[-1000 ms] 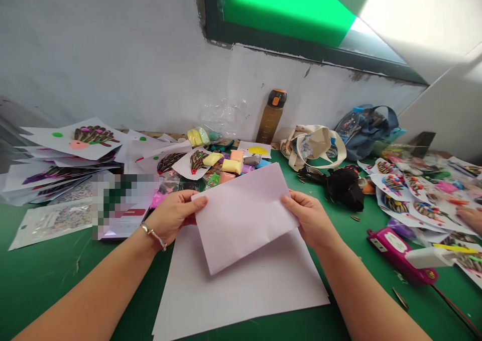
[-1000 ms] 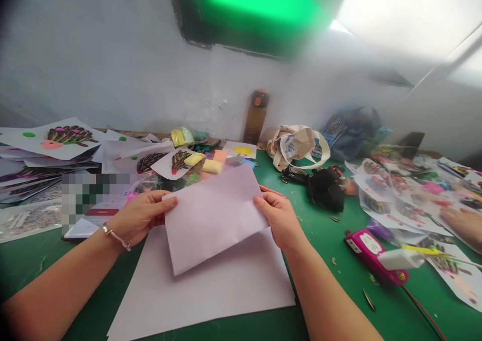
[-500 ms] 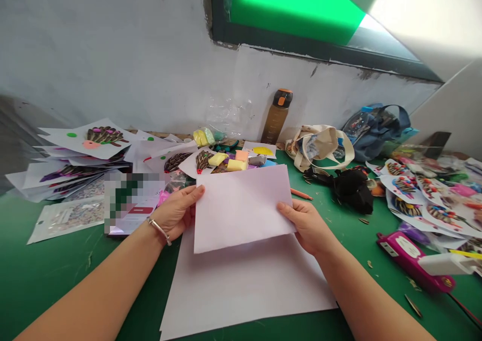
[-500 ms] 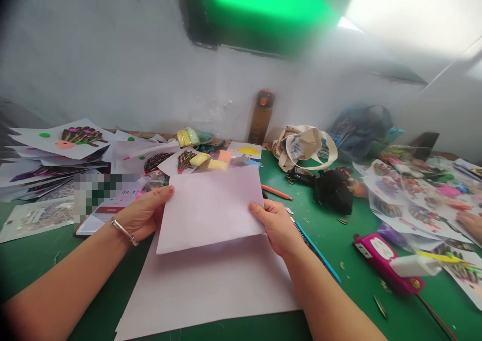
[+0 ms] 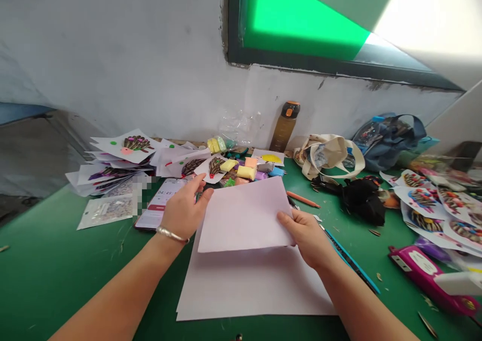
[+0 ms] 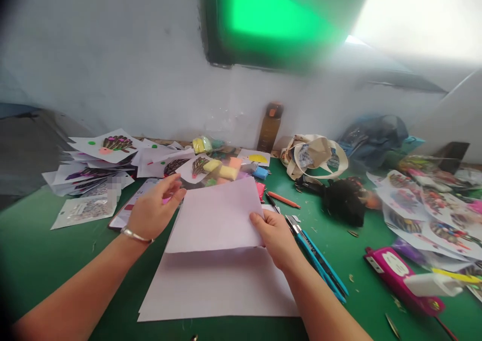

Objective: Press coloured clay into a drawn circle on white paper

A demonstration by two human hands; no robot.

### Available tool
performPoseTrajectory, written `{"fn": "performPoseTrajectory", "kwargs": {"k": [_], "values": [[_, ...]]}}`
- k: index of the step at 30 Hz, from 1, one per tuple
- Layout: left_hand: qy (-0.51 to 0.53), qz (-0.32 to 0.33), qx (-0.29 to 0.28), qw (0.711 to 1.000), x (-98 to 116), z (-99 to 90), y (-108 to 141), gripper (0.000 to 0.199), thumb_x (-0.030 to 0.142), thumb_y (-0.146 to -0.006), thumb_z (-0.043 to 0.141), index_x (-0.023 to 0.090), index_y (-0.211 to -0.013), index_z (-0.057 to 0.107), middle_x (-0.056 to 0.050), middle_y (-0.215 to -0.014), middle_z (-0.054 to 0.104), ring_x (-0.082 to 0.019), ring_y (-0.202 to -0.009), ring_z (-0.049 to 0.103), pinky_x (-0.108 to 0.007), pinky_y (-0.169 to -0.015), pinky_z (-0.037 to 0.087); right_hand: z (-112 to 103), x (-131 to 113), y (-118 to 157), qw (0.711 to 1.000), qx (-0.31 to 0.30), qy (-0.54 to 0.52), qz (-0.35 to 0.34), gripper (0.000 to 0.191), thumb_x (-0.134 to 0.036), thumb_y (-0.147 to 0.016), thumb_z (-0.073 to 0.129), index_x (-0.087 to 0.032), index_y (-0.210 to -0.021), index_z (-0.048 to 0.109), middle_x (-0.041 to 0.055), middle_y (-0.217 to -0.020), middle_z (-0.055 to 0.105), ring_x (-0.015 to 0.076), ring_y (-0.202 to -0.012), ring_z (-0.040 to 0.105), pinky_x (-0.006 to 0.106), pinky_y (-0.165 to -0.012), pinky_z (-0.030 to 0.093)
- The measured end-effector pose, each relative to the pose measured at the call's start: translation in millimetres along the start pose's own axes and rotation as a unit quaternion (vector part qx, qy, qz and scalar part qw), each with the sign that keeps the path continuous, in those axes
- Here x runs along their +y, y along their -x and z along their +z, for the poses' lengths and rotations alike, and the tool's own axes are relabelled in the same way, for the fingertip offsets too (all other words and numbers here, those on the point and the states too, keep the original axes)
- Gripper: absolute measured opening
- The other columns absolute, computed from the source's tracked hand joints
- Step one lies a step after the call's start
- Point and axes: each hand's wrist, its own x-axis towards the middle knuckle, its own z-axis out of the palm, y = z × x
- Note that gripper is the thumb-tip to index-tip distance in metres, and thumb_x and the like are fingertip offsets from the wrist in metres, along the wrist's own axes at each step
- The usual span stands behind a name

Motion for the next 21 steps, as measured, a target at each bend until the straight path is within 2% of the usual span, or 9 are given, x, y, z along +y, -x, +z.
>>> {"fn": "performPoseTrajectory", "kwargs": {"k": [2,5,7,9,12,15,16,18,21], "values": [[-0.034,0.137,-0.009,0.99,17.0,-1.7,18.1,0.041,0.041,-0.089,0.047,0.02,-0.121,0.06,-0.009,-0.121,0.064,-0.026,-0.115,0.056,-0.038,-0.102,0.039,5.0,-0.8,3.9,1.0,-0.021,-0.006,-0.003,0.038,-0.053,-0.073,0.065,-0.016,-0.069,0.059,-0.0034,-0.052,0.048,0.0087,-0.044,0.037,0.022,-0.041,0.025],[-0.038,0.292,-0.149,0.944,30.5,11.2,52.0,0.042,0.036,-0.094,0.039,0.017,-0.127,0.056,-0.011,-0.131,0.058,-0.024,-0.125,0.049,-0.039,-0.107,0.036,14.7,-0.4,10.4,0.999,-0.044,-0.018,0.006,0.038,-0.054,-0.074,0.064,-0.015,-0.073,0.06,-0.0031,-0.053,0.049,0.0086,-0.044,0.038,0.021,-0.04,0.025],[-0.082,0.314,-0.234,0.916,27.1,24.5,71.1,0.045,0.036,-0.095,0.035,0.017,-0.134,0.049,-0.013,-0.141,0.048,-0.029,-0.134,0.037,-0.049,-0.11,0.03,20.8,1.6,15.7,0.998,-0.056,-0.001,0.022,0.037,-0.052,-0.076,0.062,-0.015,-0.074,0.061,-0.003,-0.053,0.049,0.0088,-0.044,0.039,0.021,-0.039,0.026],[-0.128,0.293,-0.298,0.9,17.4,35.7,83.5,0.051,0.042,-0.095,0.035,0.023,-0.143,0.036,-0.013,-0.149,0.035,-0.033,-0.138,0.028,-0.058,-0.109,0.024,23.5,5.7,22.0,0.996,-0.062,0.046,0.043,0.035,-0.05,-0.077,0.06,-0.016,-0.075,0.061,-0.0019,-0.056,0.051,0.0107,-0.046,0.044,0.021,-0.038,0.031],[-0.154,0.285,-0.363,0.874,4.1,44.0,90.4,0.062,0.055,-0.092,0.032,0.028,-0.147,0.025,-0.014,-0.153,0.024,-0.035,-0.141,0.017,-0.062,-0.11,0.013,19.0,15.0,32.2,0.979,-0.052,0.187,0.056,0.031,-0.046,-0.081,0.054,-0.017,-0.089,0.064,0.001,-0.063,0.057,0.0168,-0.053,0.053,0.028,-0.042,0.044],[-0.158,0.285,-0.388,0.862,1.0,45.1,89.9,0.066,0.062,-0.09,0.027,0.029,-0.147,0.025,-0.014,-0.154,0.02,-0.035,-0.142,0.011,-0.063,-0.11,0.007,15.2,23.2,43.7,0.927,0.05,0.361,-0.085,0.043,-0.038,-0.085,0.05,-0.018,-0.123,0.057,0.008,-0.086,0.067,0.0255,-0.077,0.063,0.044,-0.071,0.053],[-0.159,0.287,-0.391,0.86,1.4,45.1,89.7,0.068,0.064,-0.089,0.028,0.028,-0.147,0.025,-0.015,-0.154,0.02,-0.036,-0.142,0.011,-0.063,-0.11,0.007,17.4,24.5,47.7,0.897,0.094,0.399,-0.164,0.047,-0.036,-0.086,0.049,-0.018,-0.13,0.051,0.0119,-0.103,0.066,0.0286,-0.094,0.062,0.048,-0.085,0.049],[-0.162,0.297,-0.382,0.86,2.5,46.1,90.4,0.071,0.063,-0.087,0.034,0.027,-0.148,0.023,-0.015,-0.155,0.019,-0.037,-0.142,0.011,-0.063,-0.109,0.006,29.4,23.9,54.9,0.838,0.123,0.442,-0.294,0.05,-0.034,-0.089,0.047,-0.016,-0.135,0.047,0.0159,-0.136,0.048,0.0312,-0.127,0.042,0.051,-0.105,0.034],[-0.164,0.33,-0.337,0.866,1.0,50.5,94.9,0.074,0.053,-0.087,0.043,0.026,-0.149,0.014,-0.012,-0.157,0.013,-0.038,-0.142,0.009,-0.062,-0.11,0.001,59.9,18.1,58.1,0.806,-0.067,0.492,-0.323,0.063,-0.041,-0.091,0.044,-0.013,-0.146,0.029,0.013,-0.154,0.022,0.0278,-0.142,0.014,0.047,-0.114,0.021]]}}
